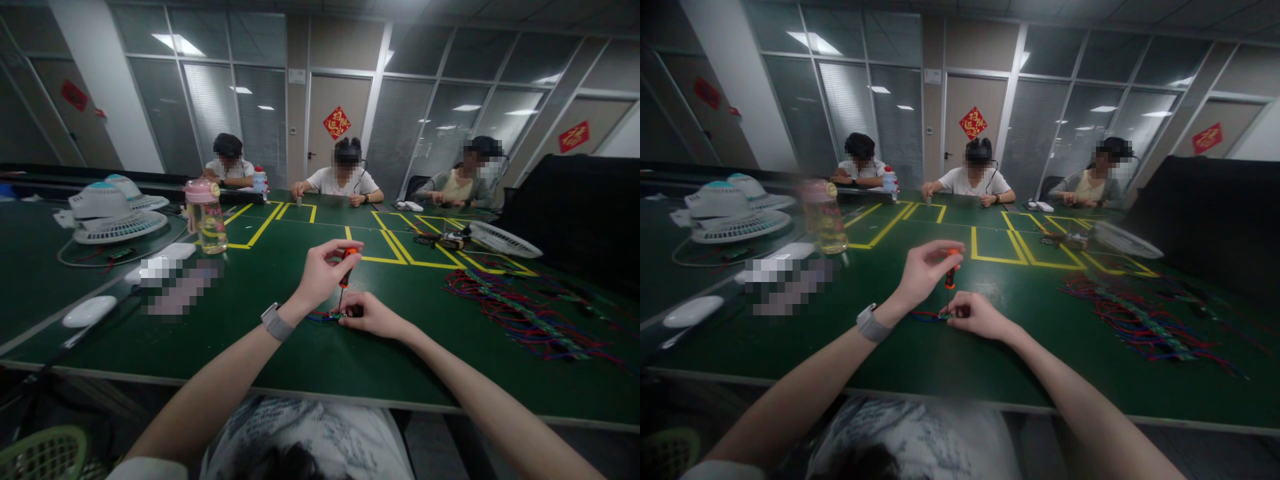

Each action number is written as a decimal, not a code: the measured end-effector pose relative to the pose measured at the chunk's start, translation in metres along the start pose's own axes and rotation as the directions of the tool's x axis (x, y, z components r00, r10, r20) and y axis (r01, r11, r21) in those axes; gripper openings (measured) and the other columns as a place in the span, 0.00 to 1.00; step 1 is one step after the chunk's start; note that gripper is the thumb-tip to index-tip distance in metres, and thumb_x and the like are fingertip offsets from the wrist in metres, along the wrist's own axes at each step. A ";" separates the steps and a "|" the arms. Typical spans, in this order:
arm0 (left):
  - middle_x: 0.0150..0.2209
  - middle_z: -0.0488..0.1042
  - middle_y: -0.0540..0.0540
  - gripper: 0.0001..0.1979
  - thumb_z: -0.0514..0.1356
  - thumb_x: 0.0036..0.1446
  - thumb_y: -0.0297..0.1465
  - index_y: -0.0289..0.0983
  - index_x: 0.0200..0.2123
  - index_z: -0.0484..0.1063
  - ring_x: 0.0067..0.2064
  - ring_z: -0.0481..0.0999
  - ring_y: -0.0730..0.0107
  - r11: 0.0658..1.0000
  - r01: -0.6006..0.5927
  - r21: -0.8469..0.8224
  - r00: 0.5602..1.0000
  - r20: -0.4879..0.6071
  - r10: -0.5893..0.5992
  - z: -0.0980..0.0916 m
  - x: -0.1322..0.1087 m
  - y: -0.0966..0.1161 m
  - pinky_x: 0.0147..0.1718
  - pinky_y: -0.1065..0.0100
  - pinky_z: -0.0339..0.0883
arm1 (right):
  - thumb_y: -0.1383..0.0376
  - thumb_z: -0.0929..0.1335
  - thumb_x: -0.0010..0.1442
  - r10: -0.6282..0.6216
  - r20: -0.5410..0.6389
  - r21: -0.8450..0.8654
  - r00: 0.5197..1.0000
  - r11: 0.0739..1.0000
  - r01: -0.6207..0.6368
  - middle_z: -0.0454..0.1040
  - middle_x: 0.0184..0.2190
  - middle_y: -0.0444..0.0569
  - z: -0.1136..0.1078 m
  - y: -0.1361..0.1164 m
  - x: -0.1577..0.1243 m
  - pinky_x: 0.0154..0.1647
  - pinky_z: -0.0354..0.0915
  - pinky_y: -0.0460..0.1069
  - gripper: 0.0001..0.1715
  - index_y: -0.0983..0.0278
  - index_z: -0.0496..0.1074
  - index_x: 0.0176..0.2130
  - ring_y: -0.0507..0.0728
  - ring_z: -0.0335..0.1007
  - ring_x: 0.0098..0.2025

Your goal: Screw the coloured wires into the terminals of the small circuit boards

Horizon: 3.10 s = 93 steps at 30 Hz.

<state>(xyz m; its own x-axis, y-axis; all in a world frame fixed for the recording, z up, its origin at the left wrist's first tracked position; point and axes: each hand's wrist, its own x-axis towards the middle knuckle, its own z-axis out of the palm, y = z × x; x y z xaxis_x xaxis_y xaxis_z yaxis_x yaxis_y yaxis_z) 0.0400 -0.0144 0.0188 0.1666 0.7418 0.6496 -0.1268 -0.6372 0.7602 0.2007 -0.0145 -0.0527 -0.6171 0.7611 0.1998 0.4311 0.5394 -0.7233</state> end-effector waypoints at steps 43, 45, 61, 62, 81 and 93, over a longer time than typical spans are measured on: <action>0.42 0.72 0.44 0.14 0.52 0.64 0.35 0.40 0.47 0.75 0.43 0.74 0.68 0.929 -0.092 0.359 0.996 0.012 0.094 -0.008 0.000 -0.001 0.45 0.64 0.69 | 0.65 0.72 0.53 0.004 -0.016 -0.034 1.000 0.999 -0.004 0.70 0.28 0.45 0.000 -0.002 0.000 0.31 0.62 0.47 0.09 0.66 0.77 0.36 0.51 0.63 0.28; 0.46 0.74 0.42 0.18 0.47 0.66 0.31 0.38 0.53 0.70 0.45 0.76 0.68 0.990 -0.026 0.142 0.999 0.048 0.019 -0.007 0.002 -0.006 0.47 0.63 0.70 | 0.64 0.72 0.53 0.000 -0.014 -0.042 1.000 0.999 -0.001 0.70 0.28 0.45 0.000 -0.002 0.000 0.31 0.62 0.47 0.09 0.66 0.77 0.35 0.51 0.63 0.28; 0.46 0.77 0.42 0.16 0.53 0.63 0.32 0.37 0.51 0.73 0.41 0.78 0.69 0.998 0.062 -0.027 0.997 0.045 -0.061 -0.001 0.001 -0.003 0.39 0.68 0.73 | 0.65 0.71 0.53 -0.007 -0.015 -0.025 1.000 1.000 0.007 0.71 0.28 0.45 0.000 -0.003 0.000 0.29 0.61 0.47 0.08 0.67 0.77 0.36 0.51 0.63 0.28; 0.47 0.76 0.41 0.18 0.50 0.64 0.30 0.37 0.53 0.71 0.41 0.78 0.68 0.992 0.098 -0.081 0.993 0.068 -0.092 -0.001 0.001 -0.003 0.40 0.66 0.74 | 0.65 0.71 0.53 -0.008 -0.013 -0.024 1.000 1.000 0.007 0.71 0.28 0.45 0.000 -0.004 0.000 0.29 0.61 0.47 0.08 0.67 0.77 0.36 0.51 0.63 0.28; 0.45 0.76 0.42 0.16 0.53 0.64 0.31 0.37 0.51 0.74 0.42 0.77 0.67 0.998 0.032 -0.050 0.997 0.070 -0.029 0.000 0.000 -0.005 0.42 0.66 0.73 | 0.66 0.71 0.54 -0.008 -0.005 -0.003 1.000 1.000 0.008 0.70 0.28 0.45 0.000 -0.002 0.000 0.29 0.60 0.46 0.10 0.67 0.78 0.38 0.51 0.61 0.28; 0.44 0.73 0.44 0.12 0.57 0.61 0.33 0.40 0.44 0.78 0.45 0.74 0.68 0.986 -0.051 0.161 0.999 0.016 0.049 -0.002 0.000 -0.003 0.37 0.72 0.71 | 0.66 0.71 0.53 -0.006 -0.013 -0.002 1.000 1.000 0.006 0.69 0.27 0.45 0.000 -0.001 0.001 0.29 0.60 0.46 0.10 0.67 0.78 0.37 0.51 0.61 0.27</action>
<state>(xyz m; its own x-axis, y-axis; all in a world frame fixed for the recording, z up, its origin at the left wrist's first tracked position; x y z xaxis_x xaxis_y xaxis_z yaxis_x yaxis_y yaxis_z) 0.0381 -0.0117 0.0163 0.1753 0.7062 0.6859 0.0235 -0.6995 0.7142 0.1995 -0.0146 -0.0522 -0.6108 0.7625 0.2132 0.4287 0.5450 -0.7206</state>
